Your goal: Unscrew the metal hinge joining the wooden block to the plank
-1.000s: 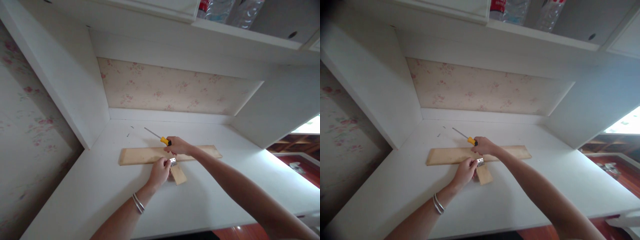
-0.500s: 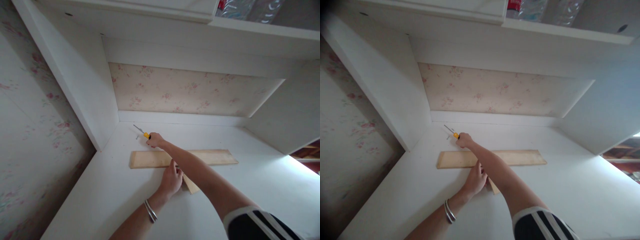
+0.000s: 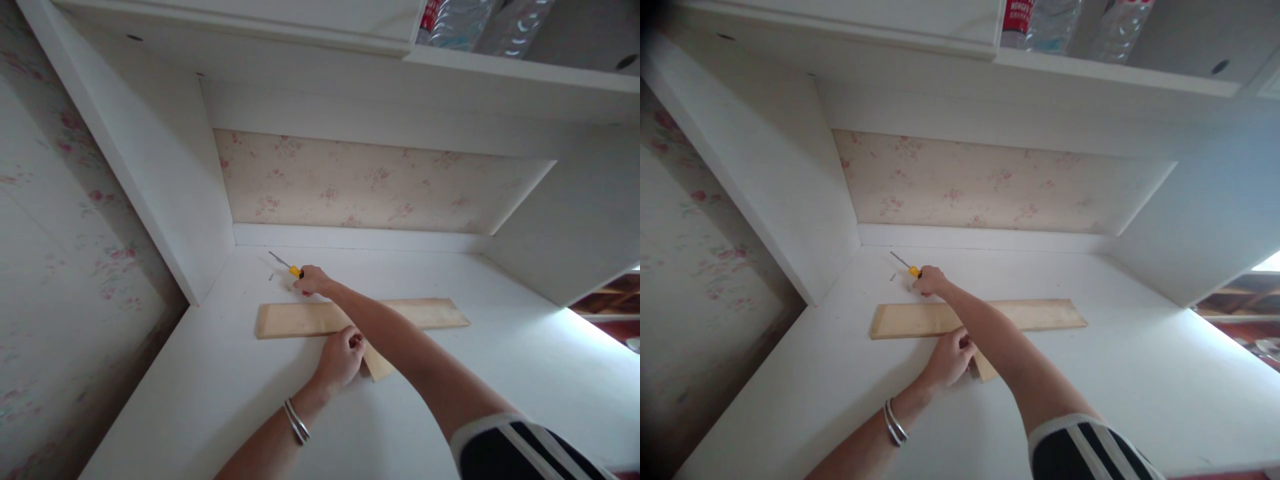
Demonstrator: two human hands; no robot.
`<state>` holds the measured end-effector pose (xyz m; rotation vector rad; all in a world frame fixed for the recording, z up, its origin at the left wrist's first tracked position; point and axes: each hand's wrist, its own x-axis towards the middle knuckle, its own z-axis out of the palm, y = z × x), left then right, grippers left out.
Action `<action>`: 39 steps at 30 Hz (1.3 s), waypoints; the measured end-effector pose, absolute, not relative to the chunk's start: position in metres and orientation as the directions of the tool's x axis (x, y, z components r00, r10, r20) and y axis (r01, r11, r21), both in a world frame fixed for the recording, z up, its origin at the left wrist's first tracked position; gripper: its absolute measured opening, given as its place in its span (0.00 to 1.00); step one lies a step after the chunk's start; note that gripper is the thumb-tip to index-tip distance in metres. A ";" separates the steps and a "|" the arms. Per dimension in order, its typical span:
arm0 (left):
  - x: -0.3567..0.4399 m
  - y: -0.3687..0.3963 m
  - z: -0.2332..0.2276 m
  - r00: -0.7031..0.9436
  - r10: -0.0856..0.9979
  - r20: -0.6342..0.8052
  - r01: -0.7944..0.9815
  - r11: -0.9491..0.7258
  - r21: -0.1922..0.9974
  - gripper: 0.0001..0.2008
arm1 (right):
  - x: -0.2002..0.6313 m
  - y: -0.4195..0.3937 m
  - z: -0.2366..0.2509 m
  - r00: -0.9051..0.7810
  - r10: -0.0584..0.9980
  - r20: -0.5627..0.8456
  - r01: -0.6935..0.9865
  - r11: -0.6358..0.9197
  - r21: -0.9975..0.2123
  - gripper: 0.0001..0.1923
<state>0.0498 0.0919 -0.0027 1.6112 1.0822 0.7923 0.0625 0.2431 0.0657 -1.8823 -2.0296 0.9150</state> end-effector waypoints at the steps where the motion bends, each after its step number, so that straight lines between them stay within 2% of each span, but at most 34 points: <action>1: 0.050 0.092 -0.004 0.389 0.921 -0.031 0.236 -0.067 0.969 0.11 | 0.067 0.240 0.068 -0.152 0.959 -0.241 0.801 -0.023 -0.598 0.15; 5: 0.052 0.095 -0.007 0.374 0.922 -0.099 0.110 0.061 0.992 0.13 | 0.092 0.217 0.076 -0.163 0.963 -0.214 0.715 -0.035 -0.699 0.12; 10: 0.052 0.097 -0.006 0.360 0.925 -0.124 0.036 0.119 0.992 0.12 | 0.144 0.162 0.090 -0.162 0.980 -0.111 0.571 0.001 -0.821 0.17; 12: 0.051 0.097 -0.003 0.361 0.921 -0.147 0.009 0.155 0.988 0.13 | 0.166 0.137 0.095 -0.066 0.998 -0.022 0.373 0.004 -0.928 0.19; 14: 0.050 0.098 0.000 0.354 0.918 -0.178 -0.021 0.198 0.980 0.13 | 0.185 0.113 0.099 0.064 0.995 0.070 0.199 0.057 -0.978 0.19; 18: 0.049 0.099 0.004 0.334 0.914 -0.229 -0.060 0.263 0.963 0.14 | 0.210 0.076 0.106 0.328 0.901 0.283 0.040 0.286 -0.957 0.17; 22: 0.050 0.098 0.006 0.307 0.920 -0.244 -0.074 0.278 0.958 0.13 | 0.223 0.062 0.119 0.594 0.670 0.444 0.109 0.480 -0.870 0.14; 24: 0.052 0.098 0.005 0.291 0.924 -0.246 -0.067 0.277 0.959 0.14 | 0.225 0.060 0.127 0.653 0.579 0.488 0.166 0.519 -0.838 0.14; 26: 0.053 0.097 0.005 0.274 0.930 -0.246 -0.060 0.271 0.961 0.15 | 0.225 0.061 0.134 0.668 0.540 0.512 0.215 0.519 -0.827 0.14; 29: 0.055 0.097 0.004 0.257 0.937 -0.237 -0.055 0.259 0.964 0.16 | 0.221 0.066 0.140 0.608 0.554 0.569 0.309 0.494 -0.812 0.13; 34: 0.055 0.098 0.003 0.253 0.936 -0.245 -0.079 0.272 0.959 0.17 | 0.208 0.079 0.138 0.417 0.612 0.672 0.484 0.476 -0.734 0.10; 39: 0.054 0.098 0.002 0.237 0.942 -0.239 -0.083 0.264 0.961 0.18 | 0.198 0.089 0.135 0.262 0.675 0.690 0.614 0.434 -0.659 0.09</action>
